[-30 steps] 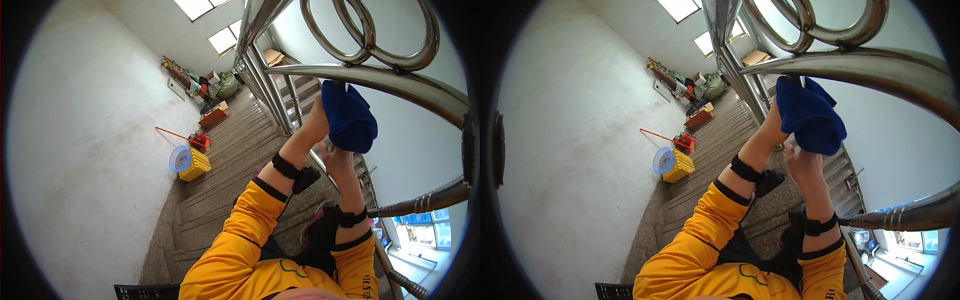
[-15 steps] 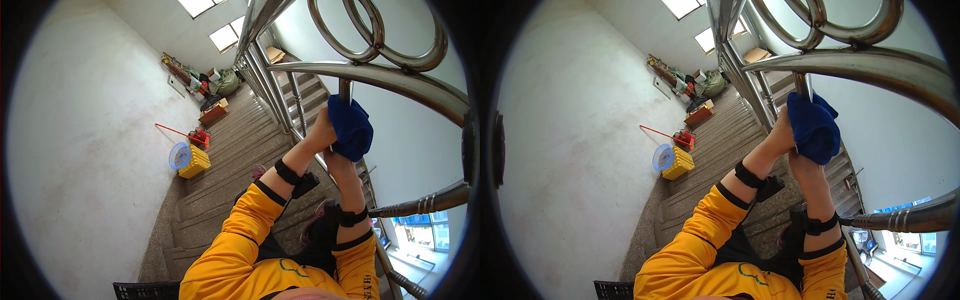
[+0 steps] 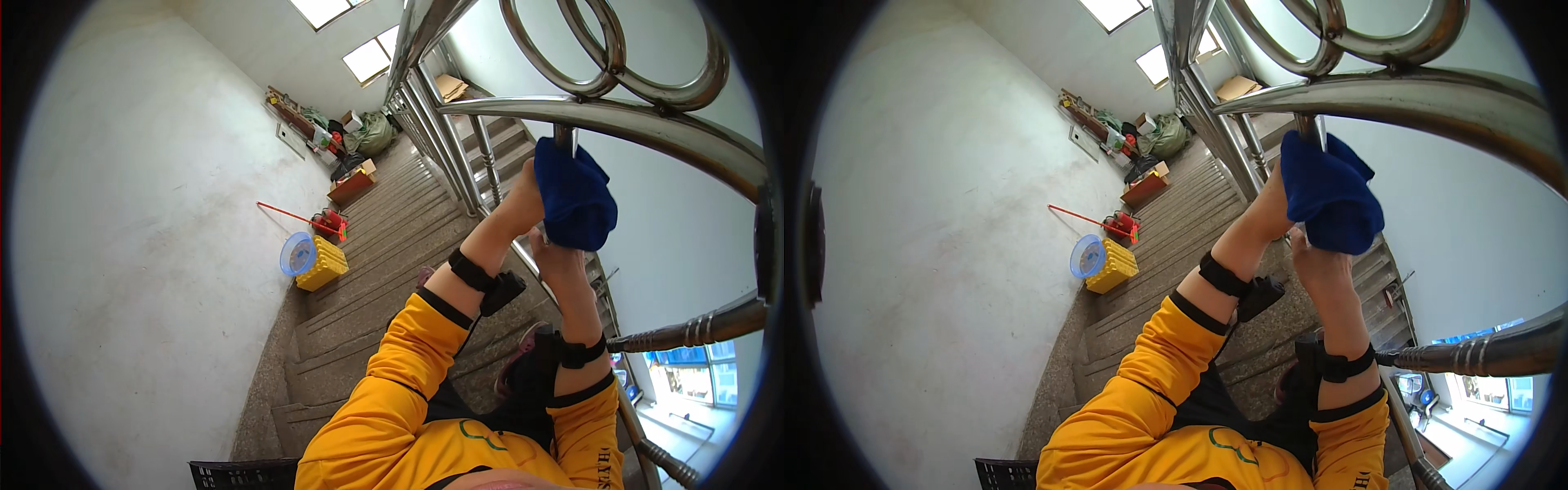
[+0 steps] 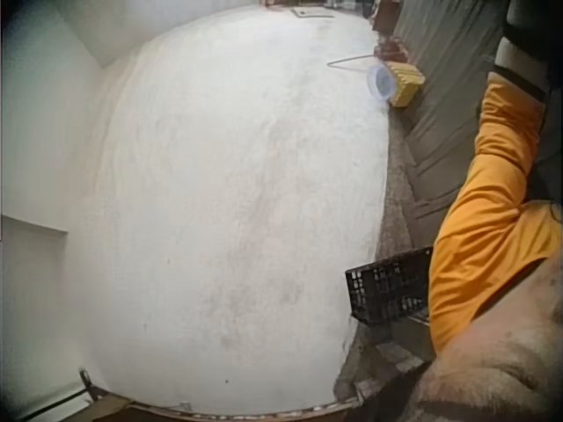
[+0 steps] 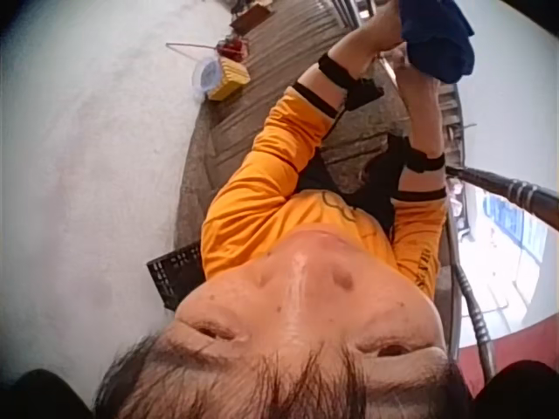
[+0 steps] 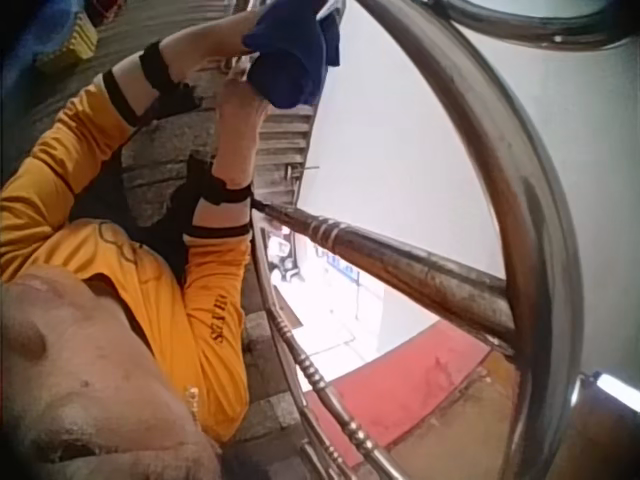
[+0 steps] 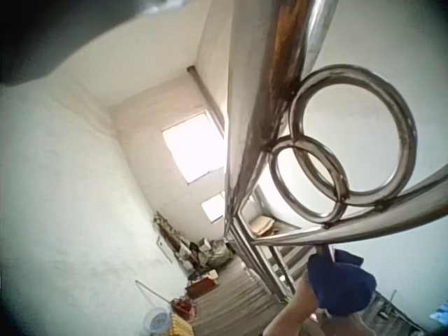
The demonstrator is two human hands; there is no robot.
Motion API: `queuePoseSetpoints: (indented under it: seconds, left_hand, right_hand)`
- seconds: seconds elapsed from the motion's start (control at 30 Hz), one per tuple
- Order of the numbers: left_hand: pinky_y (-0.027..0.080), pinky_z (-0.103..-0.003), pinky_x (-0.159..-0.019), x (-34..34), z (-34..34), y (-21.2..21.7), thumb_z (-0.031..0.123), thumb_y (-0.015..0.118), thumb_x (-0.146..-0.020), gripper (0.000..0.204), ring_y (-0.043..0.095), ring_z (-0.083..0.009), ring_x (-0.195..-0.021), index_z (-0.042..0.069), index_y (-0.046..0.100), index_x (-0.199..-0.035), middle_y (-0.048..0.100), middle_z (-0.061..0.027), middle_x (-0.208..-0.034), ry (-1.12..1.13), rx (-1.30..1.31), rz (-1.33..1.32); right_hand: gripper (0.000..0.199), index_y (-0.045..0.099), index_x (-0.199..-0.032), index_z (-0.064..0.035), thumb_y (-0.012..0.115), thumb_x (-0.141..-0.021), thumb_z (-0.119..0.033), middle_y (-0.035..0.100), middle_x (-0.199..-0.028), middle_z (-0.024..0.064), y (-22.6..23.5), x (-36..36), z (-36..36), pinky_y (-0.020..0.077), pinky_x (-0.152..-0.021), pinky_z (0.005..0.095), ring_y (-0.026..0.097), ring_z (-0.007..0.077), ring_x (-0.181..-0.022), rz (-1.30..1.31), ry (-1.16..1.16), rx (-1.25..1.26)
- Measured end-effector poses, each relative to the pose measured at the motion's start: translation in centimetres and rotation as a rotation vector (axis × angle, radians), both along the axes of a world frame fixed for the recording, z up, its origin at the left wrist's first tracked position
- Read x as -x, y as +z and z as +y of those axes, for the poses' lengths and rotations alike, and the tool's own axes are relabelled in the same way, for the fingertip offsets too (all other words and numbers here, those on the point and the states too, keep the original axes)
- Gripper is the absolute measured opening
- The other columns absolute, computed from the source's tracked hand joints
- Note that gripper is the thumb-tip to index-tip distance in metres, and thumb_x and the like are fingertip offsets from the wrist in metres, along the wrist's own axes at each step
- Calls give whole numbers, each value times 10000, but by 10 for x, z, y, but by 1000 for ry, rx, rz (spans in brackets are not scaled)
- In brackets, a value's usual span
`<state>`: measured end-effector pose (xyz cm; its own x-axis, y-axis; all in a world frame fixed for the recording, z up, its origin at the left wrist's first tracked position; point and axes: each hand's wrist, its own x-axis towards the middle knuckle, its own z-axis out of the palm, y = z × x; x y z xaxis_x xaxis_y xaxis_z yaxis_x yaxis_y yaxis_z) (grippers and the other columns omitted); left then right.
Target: Wiping and cleaning the metal railing on a staircase.
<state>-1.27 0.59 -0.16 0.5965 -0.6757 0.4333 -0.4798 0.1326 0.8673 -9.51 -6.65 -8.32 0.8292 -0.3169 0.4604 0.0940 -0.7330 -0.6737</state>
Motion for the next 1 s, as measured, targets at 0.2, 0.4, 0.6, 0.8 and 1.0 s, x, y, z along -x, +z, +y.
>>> queuePoseSetpoints:
  seconds: [0.2,0.4,0.6,0.8,1.0]
  left_hand:
    - [473,-265,-665,-3,-1,-13,145,677,-803,189,558,-87,-760,11,594,-908,627,-39,-812,-160,194,193]
    - [476,-265,-673,-5,-1,-16,146,677,-803,195,565,-94,-757,5,597,-911,629,-55,-813,-179,223,227]
    - [476,-267,-705,4,0,-11,151,668,-814,205,574,-97,-808,3,598,-939,636,-56,-850,-130,174,191]
    - [471,-277,-806,-10,3,-12,154,653,-828,216,590,-148,-916,7,604,-979,617,-90,-1004,-215,393,338]
    - [457,-322,-901,0,-2,-25,110,647,-812,324,572,-185,-1014,45,553,-1116,607,-94,-1054,-124,226,61]
  right_hand:
    - [432,503,-1215,-42,591,-801,-130,482,-1249,189,-2,-1,-3,319,-1009,446,417,360,-1195,-47,61,53]
    - [410,539,-1188,-65,617,-787,-88,487,-1252,177,2,4,-3,341,-998,428,435,352,-1181,-40,32,176]
    - [415,544,-1201,-104,617,-793,-100,515,-1240,143,24,2,-14,382,-969,415,478,341,-1146,-209,6,205]
    - [337,581,-1130,-122,628,-797,-135,564,-1162,126,-6,10,-36,448,-884,383,548,323,-1057,-11,-179,198]
    - [199,596,-1038,-4,555,-877,-113,626,-1051,122,34,12,-45,478,-847,331,610,234,-956,-430,-252,-642]
